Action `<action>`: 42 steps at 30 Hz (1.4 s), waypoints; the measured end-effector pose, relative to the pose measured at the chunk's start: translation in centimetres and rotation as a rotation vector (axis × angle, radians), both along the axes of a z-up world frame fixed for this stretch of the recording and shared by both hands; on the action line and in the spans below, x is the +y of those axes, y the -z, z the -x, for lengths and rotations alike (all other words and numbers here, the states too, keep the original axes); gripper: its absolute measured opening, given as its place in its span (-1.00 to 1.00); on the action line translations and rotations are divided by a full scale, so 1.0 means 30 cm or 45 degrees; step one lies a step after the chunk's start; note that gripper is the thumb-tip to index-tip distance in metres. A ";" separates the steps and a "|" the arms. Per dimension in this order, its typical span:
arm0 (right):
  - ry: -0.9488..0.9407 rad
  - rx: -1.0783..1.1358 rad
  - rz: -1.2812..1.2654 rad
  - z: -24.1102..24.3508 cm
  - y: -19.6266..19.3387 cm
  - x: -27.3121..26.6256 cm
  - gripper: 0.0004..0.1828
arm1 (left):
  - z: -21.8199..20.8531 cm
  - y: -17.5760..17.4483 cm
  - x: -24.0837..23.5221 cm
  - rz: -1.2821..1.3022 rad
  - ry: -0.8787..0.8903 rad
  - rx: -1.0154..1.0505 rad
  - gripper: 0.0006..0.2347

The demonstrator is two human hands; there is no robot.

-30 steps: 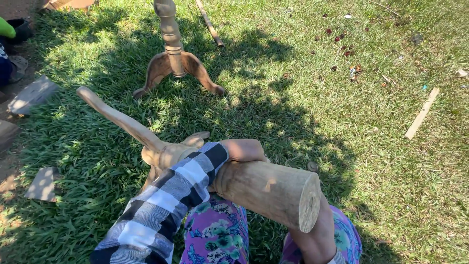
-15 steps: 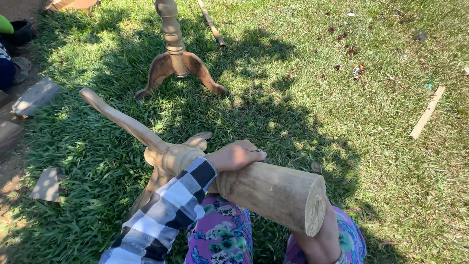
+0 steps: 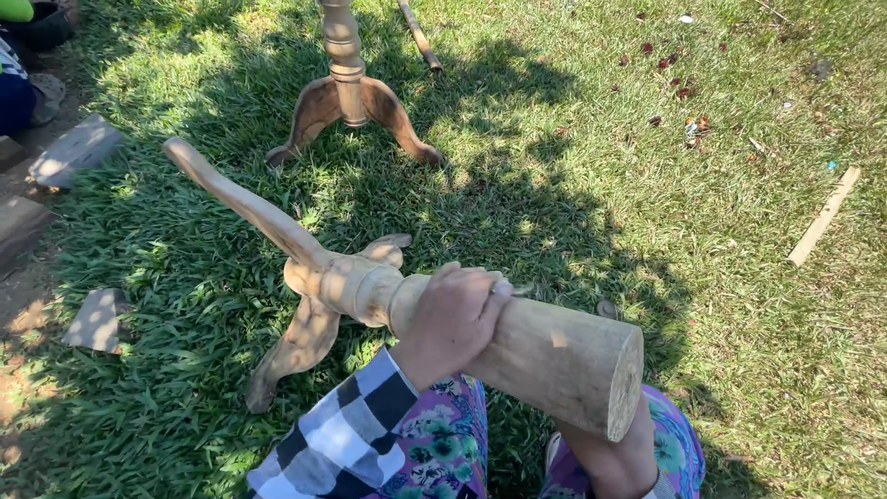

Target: The person uses sandpaper to smooth the surface of a decorative wooden table leg outdoors.

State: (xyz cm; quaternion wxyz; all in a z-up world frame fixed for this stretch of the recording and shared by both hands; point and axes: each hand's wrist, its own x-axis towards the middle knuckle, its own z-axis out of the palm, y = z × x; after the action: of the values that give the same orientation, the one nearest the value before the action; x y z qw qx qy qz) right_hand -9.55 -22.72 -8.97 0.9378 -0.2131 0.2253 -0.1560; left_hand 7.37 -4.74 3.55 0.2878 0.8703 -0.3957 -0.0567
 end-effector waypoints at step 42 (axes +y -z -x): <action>-0.009 0.099 0.182 0.015 -0.081 0.052 -0.37 | 0.367 0.064 0.059 0.813 -0.101 -0.311 -0.55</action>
State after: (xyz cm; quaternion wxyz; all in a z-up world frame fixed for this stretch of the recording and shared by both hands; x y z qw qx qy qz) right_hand -10.00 -21.15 -6.54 0.9113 -0.2864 0.2490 -0.1600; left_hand -3.64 -2.98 1.65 0.4981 0.7513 -0.3909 0.1859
